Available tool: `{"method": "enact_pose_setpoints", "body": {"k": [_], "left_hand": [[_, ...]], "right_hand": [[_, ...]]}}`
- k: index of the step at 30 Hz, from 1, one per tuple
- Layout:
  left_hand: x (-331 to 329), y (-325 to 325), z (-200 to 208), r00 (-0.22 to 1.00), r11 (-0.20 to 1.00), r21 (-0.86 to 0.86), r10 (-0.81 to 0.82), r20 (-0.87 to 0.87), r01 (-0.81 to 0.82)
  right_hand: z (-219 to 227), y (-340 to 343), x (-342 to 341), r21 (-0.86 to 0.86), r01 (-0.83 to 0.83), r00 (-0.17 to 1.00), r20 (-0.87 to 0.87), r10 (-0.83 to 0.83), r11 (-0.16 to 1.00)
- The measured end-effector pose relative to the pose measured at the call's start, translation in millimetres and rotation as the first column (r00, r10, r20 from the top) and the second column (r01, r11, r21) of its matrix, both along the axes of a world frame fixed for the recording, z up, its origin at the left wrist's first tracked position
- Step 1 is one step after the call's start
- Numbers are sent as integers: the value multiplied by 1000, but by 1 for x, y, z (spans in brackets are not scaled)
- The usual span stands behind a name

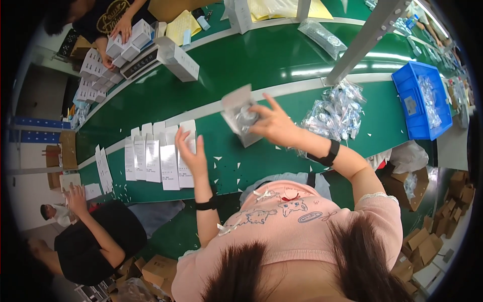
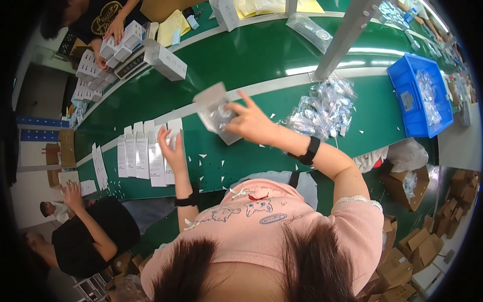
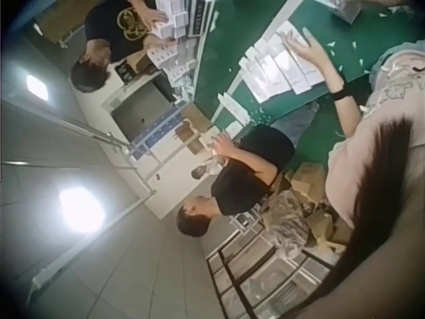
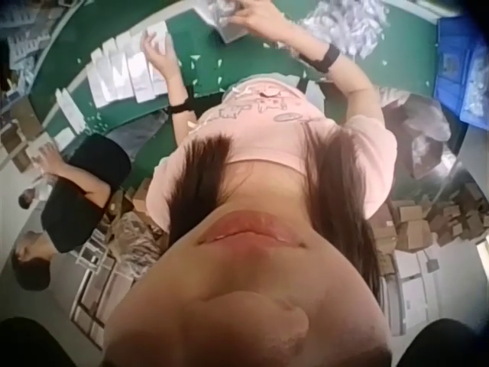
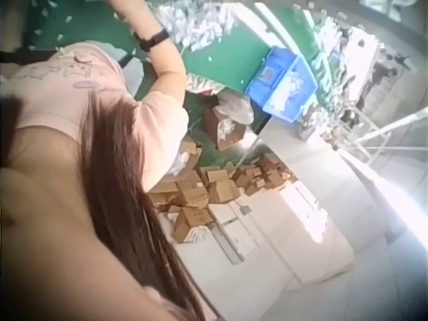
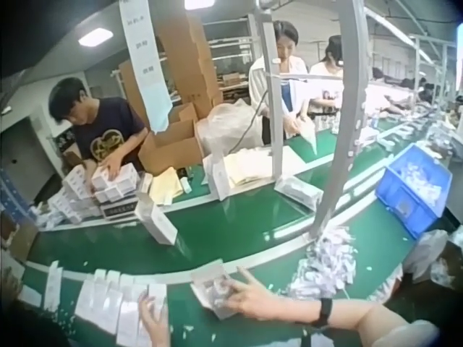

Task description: The person packages items by hand, placing a bubble-wrapped device and a small plastic bag into a white box. They then fold the box flaps closed and set the completed package aside on the green workbench before repeating the process.

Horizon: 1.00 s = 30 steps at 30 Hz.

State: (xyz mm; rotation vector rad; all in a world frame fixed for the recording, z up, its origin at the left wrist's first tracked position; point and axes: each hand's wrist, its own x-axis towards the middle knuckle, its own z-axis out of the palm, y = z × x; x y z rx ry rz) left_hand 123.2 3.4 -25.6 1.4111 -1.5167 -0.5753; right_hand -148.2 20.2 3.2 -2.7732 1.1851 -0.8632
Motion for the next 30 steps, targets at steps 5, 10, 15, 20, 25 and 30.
{"method": "enact_pose_setpoints", "body": {"k": [5,10,15,20,25,30], "left_hand": [[47,16,-17,501,941,205,-45,864,-269],[58,13,-31,464,927,272,-127,877,-259],[67,-12,-32,631,958,248,-102,769,-147],[61,-25,-24,743,858,475,-188,642,-193],[57,-31,-34,813,831,550,-267,518,-78],[69,-20,-60,986,761,649,-124,114,21]], "right_hand": [[13,-70,-50,-44,178,975,145,-170,983],[5,-166,-93,-141,309,951,36,-307,941],[-7,-212,-117,-140,315,948,-6,-319,939],[-14,-242,-164,-162,400,789,562,-248,902],[-89,-279,-228,-156,959,187,-281,-941,237],[-126,-276,-236,202,922,386,-524,-759,329]]}}
